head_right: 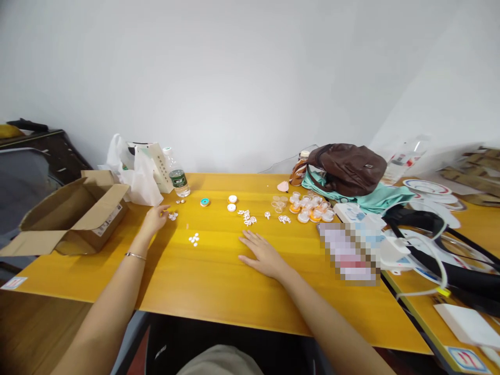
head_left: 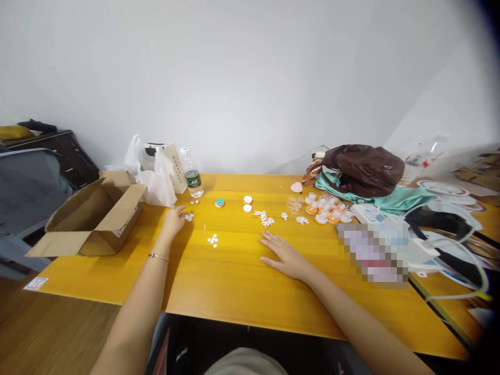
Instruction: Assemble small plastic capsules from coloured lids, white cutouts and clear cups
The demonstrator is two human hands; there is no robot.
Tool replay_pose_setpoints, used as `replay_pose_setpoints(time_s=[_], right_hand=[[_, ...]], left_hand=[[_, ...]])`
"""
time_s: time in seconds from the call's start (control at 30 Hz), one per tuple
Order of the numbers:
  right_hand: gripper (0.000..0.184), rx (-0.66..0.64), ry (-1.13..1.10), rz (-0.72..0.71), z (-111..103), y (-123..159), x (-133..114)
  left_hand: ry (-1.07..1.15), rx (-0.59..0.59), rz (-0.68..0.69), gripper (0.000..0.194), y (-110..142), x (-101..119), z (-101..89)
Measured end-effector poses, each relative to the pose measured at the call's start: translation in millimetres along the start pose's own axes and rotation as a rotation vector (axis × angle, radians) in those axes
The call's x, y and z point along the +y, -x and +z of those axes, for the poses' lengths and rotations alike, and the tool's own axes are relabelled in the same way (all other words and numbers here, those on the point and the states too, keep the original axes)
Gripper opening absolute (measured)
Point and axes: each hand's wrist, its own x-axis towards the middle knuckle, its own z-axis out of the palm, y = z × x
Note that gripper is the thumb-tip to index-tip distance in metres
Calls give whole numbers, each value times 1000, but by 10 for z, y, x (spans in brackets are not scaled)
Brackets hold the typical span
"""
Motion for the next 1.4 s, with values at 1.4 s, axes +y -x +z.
replay_pose_setpoints(time_s=[1.4], right_hand=[[58, -72, 117, 9, -32, 8, 4]], left_hand=[[241, -85, 297, 33, -407, 958, 427]])
